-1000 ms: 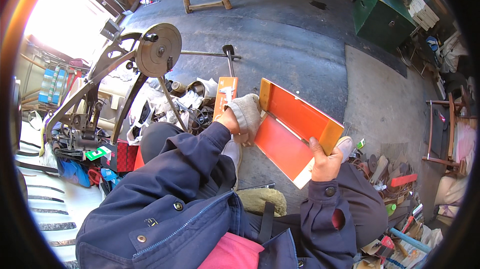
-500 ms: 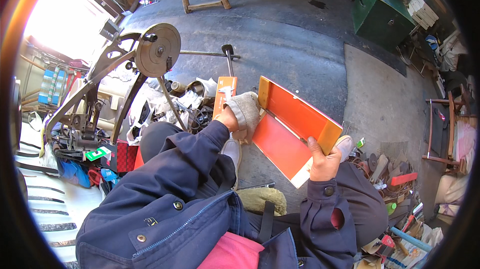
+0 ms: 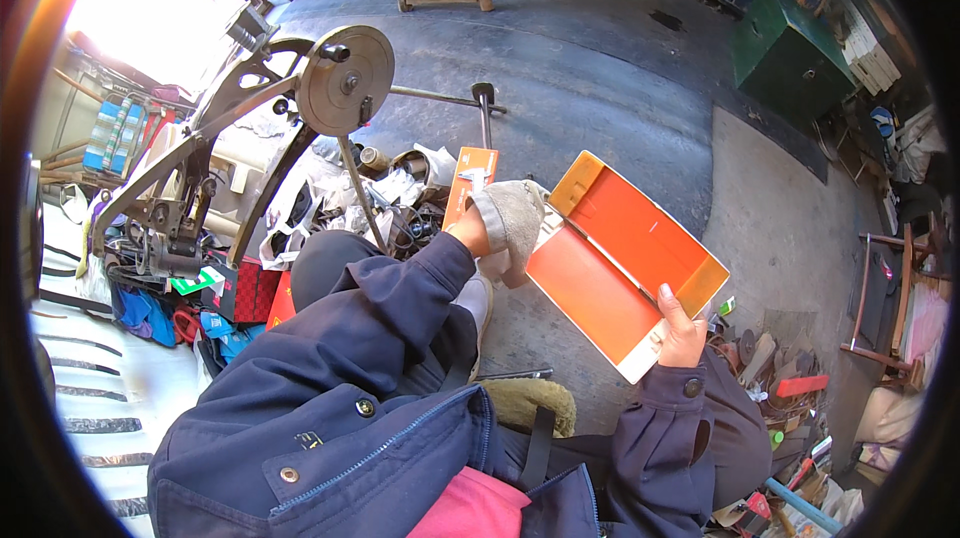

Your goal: The person wipes a vernier caliper with a cloth, then picks up a pink rectangular box and wipes its exterior and interior surfaces. The person opens the box to wipe the inside and continues cleaning the exterior.

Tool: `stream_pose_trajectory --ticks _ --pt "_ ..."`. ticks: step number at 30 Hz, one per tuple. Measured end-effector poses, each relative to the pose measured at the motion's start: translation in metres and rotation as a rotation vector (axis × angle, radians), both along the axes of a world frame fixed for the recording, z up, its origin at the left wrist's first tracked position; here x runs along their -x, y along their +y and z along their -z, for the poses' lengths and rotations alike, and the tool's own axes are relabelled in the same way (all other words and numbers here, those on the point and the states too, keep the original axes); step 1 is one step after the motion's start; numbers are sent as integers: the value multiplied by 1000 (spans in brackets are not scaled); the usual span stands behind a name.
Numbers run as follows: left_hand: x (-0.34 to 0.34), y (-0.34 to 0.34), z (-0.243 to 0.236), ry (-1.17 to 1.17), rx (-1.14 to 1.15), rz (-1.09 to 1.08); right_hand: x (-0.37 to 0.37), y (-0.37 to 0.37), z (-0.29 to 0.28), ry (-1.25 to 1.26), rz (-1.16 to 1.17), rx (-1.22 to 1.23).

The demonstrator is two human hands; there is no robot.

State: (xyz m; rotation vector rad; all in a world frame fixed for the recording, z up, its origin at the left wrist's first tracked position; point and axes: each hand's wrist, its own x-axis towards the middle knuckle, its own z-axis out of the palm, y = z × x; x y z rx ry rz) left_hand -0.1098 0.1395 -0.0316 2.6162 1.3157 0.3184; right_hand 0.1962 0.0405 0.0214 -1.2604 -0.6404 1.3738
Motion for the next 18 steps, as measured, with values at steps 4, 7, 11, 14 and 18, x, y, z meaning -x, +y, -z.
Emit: stream_pose_trajectory --ticks 4,7,11,14,18 --pt "1 -6 14 104 -12 23 4 -3 -4 -70 16 -58" --pt "1 -12 5 -6 110 -92 7 -6 -7 -136 -3 -96" --pt "-10 -12 -31 183 238 -22 11 -8 -5 -130 -27 -167" --pt "-17 -11 -51 212 355 -62 11 -9 -2 -192 -29 -165" --pt "-15 -11 -46 145 356 -39 7 -7 -2 -175 -8 -108"
